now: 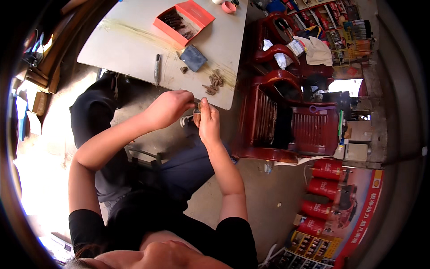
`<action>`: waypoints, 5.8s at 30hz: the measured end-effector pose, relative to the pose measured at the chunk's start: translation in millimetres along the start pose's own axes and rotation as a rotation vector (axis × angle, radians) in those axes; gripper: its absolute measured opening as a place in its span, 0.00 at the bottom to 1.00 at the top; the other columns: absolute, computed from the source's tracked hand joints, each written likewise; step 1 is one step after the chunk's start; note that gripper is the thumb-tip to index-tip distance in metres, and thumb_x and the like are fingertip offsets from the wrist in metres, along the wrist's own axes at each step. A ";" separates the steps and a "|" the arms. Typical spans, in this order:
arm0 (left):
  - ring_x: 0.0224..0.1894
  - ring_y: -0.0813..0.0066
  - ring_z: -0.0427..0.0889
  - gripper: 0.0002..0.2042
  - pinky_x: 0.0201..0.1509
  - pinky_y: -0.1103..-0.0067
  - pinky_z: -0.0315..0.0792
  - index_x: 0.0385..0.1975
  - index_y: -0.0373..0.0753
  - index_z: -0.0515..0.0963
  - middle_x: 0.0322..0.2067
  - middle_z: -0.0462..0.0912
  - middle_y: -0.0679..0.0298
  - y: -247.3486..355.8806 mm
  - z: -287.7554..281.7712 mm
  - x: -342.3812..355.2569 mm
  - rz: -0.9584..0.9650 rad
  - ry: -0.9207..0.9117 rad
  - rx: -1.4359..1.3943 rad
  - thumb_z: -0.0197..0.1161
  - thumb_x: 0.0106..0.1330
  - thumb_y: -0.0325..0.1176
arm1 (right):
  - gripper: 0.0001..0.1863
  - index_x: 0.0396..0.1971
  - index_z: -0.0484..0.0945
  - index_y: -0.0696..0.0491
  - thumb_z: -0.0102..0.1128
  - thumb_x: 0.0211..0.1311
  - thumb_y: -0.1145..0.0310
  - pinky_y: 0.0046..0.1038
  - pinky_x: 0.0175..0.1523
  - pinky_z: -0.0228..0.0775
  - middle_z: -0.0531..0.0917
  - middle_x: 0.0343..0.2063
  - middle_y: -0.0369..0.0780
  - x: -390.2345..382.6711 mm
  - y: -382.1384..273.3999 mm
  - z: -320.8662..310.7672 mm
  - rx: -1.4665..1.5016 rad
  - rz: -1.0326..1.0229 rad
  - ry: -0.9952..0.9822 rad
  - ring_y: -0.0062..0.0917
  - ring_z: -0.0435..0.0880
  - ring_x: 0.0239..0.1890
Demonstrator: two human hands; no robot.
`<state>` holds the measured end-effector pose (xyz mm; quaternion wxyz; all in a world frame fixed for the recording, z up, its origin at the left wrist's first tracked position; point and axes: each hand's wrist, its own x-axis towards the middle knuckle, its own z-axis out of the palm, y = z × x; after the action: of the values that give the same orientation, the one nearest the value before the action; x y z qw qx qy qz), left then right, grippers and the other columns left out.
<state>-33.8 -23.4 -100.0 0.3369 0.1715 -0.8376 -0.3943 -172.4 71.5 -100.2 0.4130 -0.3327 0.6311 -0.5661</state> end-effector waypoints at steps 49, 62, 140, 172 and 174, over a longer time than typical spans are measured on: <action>0.24 0.80 0.69 0.12 0.29 0.81 0.66 0.32 0.31 0.72 0.21 0.72 0.66 -26.6 -1.0 34.3 -0.905 -0.523 -0.666 0.49 0.70 0.36 | 0.21 0.16 0.70 0.57 0.46 0.68 0.61 0.33 0.21 0.59 0.68 0.08 0.41 18.0 56.7 -7.2 -0.064 -0.428 0.136 0.29 0.67 0.10; 0.18 0.75 0.63 0.10 0.23 0.81 0.59 0.31 0.33 0.70 0.17 0.64 0.66 -10.9 6.4 33.4 -0.209 -0.438 0.024 0.50 0.69 0.34 | 0.24 0.12 0.67 0.56 0.47 0.67 0.59 0.32 0.18 0.58 0.69 0.08 0.39 15.1 44.0 -0.8 0.284 -0.033 0.045 0.28 0.67 0.09; 0.28 0.60 0.75 0.07 0.33 0.75 0.70 0.33 0.31 0.73 0.26 0.75 0.55 21.3 -37.5 15.5 -0.074 -0.162 -0.310 0.60 0.61 0.28 | 0.25 0.18 0.68 0.58 0.42 0.70 0.55 0.18 0.19 0.55 0.68 0.10 0.33 -4.7 -21.9 3.5 -0.278 -0.503 0.094 0.15 0.66 0.13; 0.30 0.64 0.75 0.08 0.36 0.72 0.69 0.31 0.32 0.72 0.25 0.73 0.60 -1.7 -9.6 17.8 -0.054 -0.250 -0.052 0.57 0.61 0.32 | 0.20 0.14 0.62 0.56 0.43 0.69 0.67 0.20 0.15 0.53 0.63 0.10 0.32 -2.9 6.7 15.0 -0.077 -0.207 0.227 0.14 0.62 0.09; 0.27 0.61 0.74 0.10 0.34 0.71 0.68 0.30 0.31 0.72 0.22 0.74 0.57 0.5 -13.4 19.1 -0.258 -0.330 -0.294 0.54 0.65 0.33 | 0.18 0.15 0.65 0.59 0.42 0.68 0.70 0.21 0.16 0.54 0.65 0.09 0.34 -0.7 2.7 11.8 -0.326 -0.414 0.233 0.15 0.66 0.10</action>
<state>-38.2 -41.0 -85.3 0.1638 0.1593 -0.7862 -0.5742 -161.3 67.3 -103.0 0.1544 -0.4490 0.6755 -0.5641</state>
